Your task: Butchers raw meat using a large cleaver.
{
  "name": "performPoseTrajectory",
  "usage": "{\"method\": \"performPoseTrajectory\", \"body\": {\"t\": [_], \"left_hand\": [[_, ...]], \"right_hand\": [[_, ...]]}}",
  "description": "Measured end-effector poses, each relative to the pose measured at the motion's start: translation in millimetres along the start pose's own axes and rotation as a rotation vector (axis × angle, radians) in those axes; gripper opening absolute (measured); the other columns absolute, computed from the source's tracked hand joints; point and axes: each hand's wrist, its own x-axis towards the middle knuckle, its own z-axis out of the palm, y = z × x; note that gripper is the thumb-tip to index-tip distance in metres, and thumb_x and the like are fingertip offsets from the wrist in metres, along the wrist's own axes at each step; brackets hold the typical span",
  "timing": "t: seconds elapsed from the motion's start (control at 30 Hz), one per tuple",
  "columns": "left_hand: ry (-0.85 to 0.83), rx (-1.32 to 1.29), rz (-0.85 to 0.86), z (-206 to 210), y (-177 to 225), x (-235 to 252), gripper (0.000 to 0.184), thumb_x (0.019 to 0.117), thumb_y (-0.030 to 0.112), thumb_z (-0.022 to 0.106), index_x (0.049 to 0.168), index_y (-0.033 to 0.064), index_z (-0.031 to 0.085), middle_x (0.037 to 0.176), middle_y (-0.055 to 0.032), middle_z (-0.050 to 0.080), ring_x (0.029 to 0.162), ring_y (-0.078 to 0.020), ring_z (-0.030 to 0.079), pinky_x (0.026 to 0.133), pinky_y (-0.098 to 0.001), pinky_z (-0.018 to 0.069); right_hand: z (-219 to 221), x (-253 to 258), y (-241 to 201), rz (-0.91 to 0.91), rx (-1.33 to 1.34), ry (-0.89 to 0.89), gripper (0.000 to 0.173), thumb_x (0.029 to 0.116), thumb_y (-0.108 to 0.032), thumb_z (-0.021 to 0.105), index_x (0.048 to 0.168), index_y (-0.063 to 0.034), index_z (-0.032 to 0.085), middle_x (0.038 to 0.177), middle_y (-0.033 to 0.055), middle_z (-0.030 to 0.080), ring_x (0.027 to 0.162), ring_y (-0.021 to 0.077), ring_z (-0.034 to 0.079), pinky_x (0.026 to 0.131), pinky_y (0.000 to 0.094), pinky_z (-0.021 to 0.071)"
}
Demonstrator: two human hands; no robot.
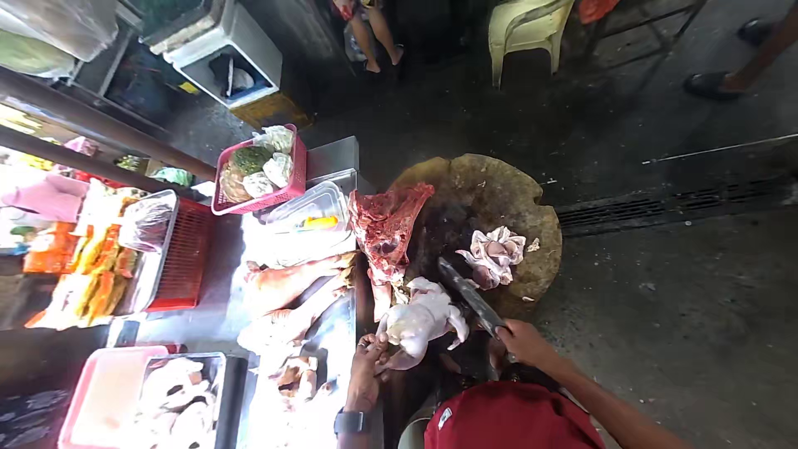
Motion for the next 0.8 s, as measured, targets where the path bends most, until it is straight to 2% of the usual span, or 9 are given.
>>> {"method": "performPoseTrajectory", "body": {"t": [0.03, 0.1, 0.17, 0.23, 0.4, 0.57, 0.63, 0.7, 0.8], "left_hand": [[-0.006, 0.106, 0.032, -10, 4, 9, 0.030, 0.0949, 0.020, 0.070, 0.114, 0.0106, 0.048, 0.070, -0.0030, 0.056, 0.049, -0.0110, 0.052, 0.039, -0.0248, 0.0437], [0.021, 0.430, 0.133, -15, 17, 23, 0.055, 0.0805, 0.015, 0.085, 0.121, 0.0050, 0.050, 0.076, -0.0059, 0.060, 0.052, -0.0118, 0.054, 0.043, -0.0275, 0.0461], [0.024, 0.804, 0.256, -6, 34, 32, 0.070, 0.0680, 0.026, 0.095, 0.123, 0.0041, 0.058, 0.090, -0.0082, 0.067, 0.075, -0.0171, 0.064, 0.069, -0.0381, 0.0569], [-0.032, 1.002, 0.407, 10, 48, 35, 0.067, 0.0640, 0.036, 0.097, 0.114, 0.0051, 0.064, 0.092, -0.0075, 0.069, 0.082, -0.0190, 0.067, 0.078, -0.0431, 0.0578], [-0.285, 1.329, 0.573, 62, 74, 29, 0.040, 0.0711, 0.049, 0.087, 0.086, 0.0159, 0.069, 0.097, -0.0003, 0.066, 0.084, -0.0164, 0.063, 0.076, -0.0435, 0.0548], [-0.216, 1.323, 0.559, 49, 54, 25, 0.040, 0.0701, 0.050, 0.085, 0.078, 0.0155, 0.066, 0.092, -0.0005, 0.065, 0.080, -0.0178, 0.063, 0.072, -0.0462, 0.0542], [-0.153, 1.230, 0.555, 38, 40, 27, 0.039, 0.0675, 0.048, 0.086, 0.076, 0.0159, 0.064, 0.088, 0.0010, 0.064, 0.077, -0.0160, 0.061, 0.069, -0.0436, 0.0533], [-0.122, 1.152, 0.541, 32, 31, 26, 0.038, 0.0665, 0.043, 0.087, 0.075, 0.0152, 0.062, 0.084, 0.0006, 0.061, 0.074, -0.0156, 0.059, 0.068, -0.0420, 0.0514], [-0.076, 1.081, 0.551, 34, 25, 22, 0.038, 0.0656, 0.042, 0.088, 0.076, 0.0146, 0.062, 0.081, 0.0009, 0.060, 0.071, -0.0141, 0.057, 0.065, -0.0399, 0.0507]], "right_hand": [[-6, -1, 7, 0.020, 0.064, 0.042, 0.044, 0.1089, -0.040, 0.043, 0.115, -0.0022, 0.066, 0.090, 0.0170, 0.069, 0.079, 0.0308, 0.070, 0.078, 0.0536, 0.0581], [-15, -7, 11, 0.061, 0.106, 0.170, 0.044, 0.1092, -0.039, 0.043, 0.115, -0.0018, 0.066, 0.089, 0.0175, 0.069, 0.078, 0.0314, 0.070, 0.077, 0.0543, 0.0577], [-22, -13, 4, 0.039, 0.128, 0.273, 0.043, 0.1090, -0.038, 0.043, 0.111, -0.0024, 0.065, 0.085, 0.0158, 0.068, 0.075, 0.0299, 0.069, 0.073, 0.0529, 0.0573], [-27, -16, -8, -0.027, 0.211, 0.265, 0.040, 0.1087, -0.037, 0.044, 0.107, -0.0033, 0.064, 0.077, 0.0103, 0.067, 0.065, 0.0237, 0.068, 0.066, 0.0460, 0.0593], [-42, -14, -43, -0.136, 0.435, -0.041, 0.035, 0.1094, -0.035, 0.048, 0.106, -0.0031, 0.062, 0.071, 0.0051, 0.065, 0.054, 0.0154, 0.062, 0.055, 0.0334, 0.0570], [-30, 2, -21, 0.056, 0.688, 0.093, 0.035, 0.1103, -0.033, 0.048, 0.119, -0.0007, 0.057, 0.070, 0.0098, 0.062, 0.051, 0.0197, 0.061, 0.050, 0.0359, 0.0572], [-27, 5, -11, 0.074, 0.627, 0.175, 0.034, 0.1106, -0.033, 0.046, 0.115, -0.0008, 0.057, 0.070, 0.0097, 0.062, 0.052, 0.0202, 0.062, 0.052, 0.0368, 0.0580], [-29, 0, -11, 0.028, 0.492, 0.229, 0.035, 0.1103, -0.034, 0.046, 0.110, -0.0018, 0.062, 0.070, 0.0087, 0.063, 0.054, 0.0193, 0.063, 0.055, 0.0370, 0.0578], [-38, -14, -31, -0.227, 0.319, 0.307, 0.038, 0.1084, -0.036, 0.046, 0.102, -0.0047, 0.067, 0.069, 0.0056, 0.064, 0.056, 0.0171, 0.063, 0.058, 0.0382, 0.0573]]}}
